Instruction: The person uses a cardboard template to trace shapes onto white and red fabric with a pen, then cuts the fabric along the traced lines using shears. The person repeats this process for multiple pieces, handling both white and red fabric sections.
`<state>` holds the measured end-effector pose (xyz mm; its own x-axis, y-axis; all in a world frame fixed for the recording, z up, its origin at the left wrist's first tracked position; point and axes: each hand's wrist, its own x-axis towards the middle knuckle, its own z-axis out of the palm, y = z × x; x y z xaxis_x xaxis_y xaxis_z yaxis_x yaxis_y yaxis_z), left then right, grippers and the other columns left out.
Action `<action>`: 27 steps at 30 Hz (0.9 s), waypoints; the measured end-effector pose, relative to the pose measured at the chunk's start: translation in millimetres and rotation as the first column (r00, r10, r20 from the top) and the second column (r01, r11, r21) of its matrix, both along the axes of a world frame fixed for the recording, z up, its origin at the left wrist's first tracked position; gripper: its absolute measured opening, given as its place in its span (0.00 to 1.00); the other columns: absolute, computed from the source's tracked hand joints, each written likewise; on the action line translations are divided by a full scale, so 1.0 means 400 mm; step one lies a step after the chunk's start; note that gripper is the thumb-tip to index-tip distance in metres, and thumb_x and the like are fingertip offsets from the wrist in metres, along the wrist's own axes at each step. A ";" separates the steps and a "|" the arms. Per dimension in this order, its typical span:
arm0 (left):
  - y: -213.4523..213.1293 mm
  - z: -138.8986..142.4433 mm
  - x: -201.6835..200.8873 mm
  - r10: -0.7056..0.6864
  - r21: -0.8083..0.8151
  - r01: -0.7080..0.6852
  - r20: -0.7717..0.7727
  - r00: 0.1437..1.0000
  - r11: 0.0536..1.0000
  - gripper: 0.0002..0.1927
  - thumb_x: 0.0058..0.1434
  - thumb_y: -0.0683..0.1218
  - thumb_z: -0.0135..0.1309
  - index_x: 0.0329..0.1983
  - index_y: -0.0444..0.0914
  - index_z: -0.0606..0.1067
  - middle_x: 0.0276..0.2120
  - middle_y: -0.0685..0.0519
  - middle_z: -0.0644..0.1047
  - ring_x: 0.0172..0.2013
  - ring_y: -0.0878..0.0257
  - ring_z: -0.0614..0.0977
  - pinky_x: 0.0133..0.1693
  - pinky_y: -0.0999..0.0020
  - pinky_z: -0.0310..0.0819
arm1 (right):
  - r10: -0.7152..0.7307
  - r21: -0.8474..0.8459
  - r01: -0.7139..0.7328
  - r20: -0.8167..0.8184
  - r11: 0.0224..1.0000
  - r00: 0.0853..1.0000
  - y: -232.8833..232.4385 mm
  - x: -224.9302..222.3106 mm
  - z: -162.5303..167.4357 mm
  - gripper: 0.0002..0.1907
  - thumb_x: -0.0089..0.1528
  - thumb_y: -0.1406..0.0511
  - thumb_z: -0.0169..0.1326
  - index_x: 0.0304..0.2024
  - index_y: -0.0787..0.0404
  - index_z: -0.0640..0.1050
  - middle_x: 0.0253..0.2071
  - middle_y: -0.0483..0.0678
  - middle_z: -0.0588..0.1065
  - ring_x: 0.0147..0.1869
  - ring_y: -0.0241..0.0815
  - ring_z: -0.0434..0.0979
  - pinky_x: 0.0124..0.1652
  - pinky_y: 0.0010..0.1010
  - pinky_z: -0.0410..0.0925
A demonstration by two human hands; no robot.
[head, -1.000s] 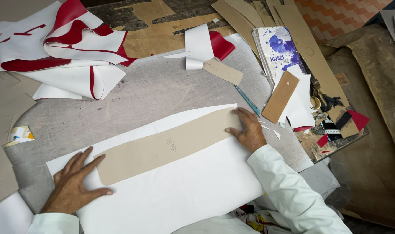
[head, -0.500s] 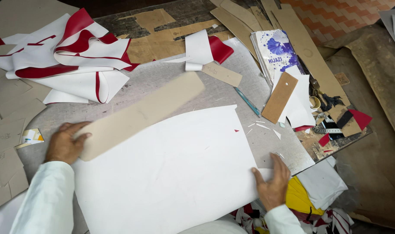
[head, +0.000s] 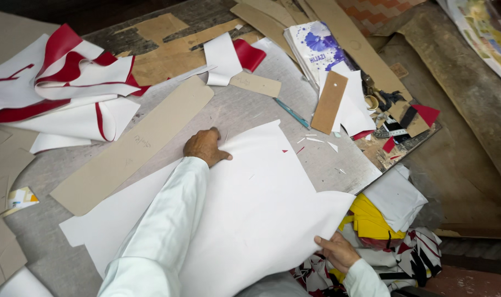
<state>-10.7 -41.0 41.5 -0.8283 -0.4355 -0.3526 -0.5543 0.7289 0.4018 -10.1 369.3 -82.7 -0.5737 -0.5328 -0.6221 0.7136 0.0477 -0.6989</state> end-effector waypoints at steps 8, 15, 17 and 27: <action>0.235 -0.055 0.159 -0.170 0.702 0.154 -0.048 0.984 0.695 0.23 0.65 0.54 0.55 0.62 0.41 0.75 0.53 0.48 0.81 0.53 0.57 0.82 0.60 0.61 0.72 | 0.727 0.855 -0.360 -0.029 0.374 0.686 0.307 -0.260 0.235 0.31 0.54 0.59 0.70 0.58 0.62 0.79 0.55 0.52 0.82 0.61 0.45 0.82 0.63 0.37 0.70; 0.406 -0.062 0.456 0.938 0.967 -0.108 -0.193 0.288 0.233 0.20 0.67 0.47 0.46 0.59 0.36 0.72 0.46 0.41 0.82 0.45 0.52 0.84 0.49 0.52 0.81 | 0.029 -0.025 0.218 -0.970 0.976 -0.241 -0.141 -0.348 0.503 0.26 0.74 0.73 0.54 0.74 0.65 0.66 0.64 0.59 0.67 0.62 0.46 0.82 0.58 0.29 0.78; 0.419 -0.047 0.560 0.946 0.913 -0.246 -0.317 0.067 0.324 0.16 0.73 0.45 0.43 0.60 0.33 0.70 0.46 0.36 0.80 0.49 0.53 0.83 0.54 0.55 0.78 | 0.114 0.076 0.093 -0.842 0.993 -0.527 -0.303 -0.243 0.459 0.38 0.69 0.71 0.59 0.77 0.64 0.55 0.79 0.57 0.54 0.82 0.64 0.57 0.76 0.48 0.62; 0.449 -0.138 0.850 0.975 0.675 -0.707 -0.197 0.104 0.212 0.18 0.65 0.47 0.54 0.54 0.34 0.73 0.44 0.42 0.80 0.42 0.57 0.83 0.48 0.59 0.78 | 0.815 0.848 -0.054 -0.523 0.527 -0.248 -0.296 -0.006 0.152 0.43 0.63 0.49 0.54 0.75 0.54 0.54 0.78 0.60 0.46 0.79 0.63 0.39 0.70 0.61 0.37</action>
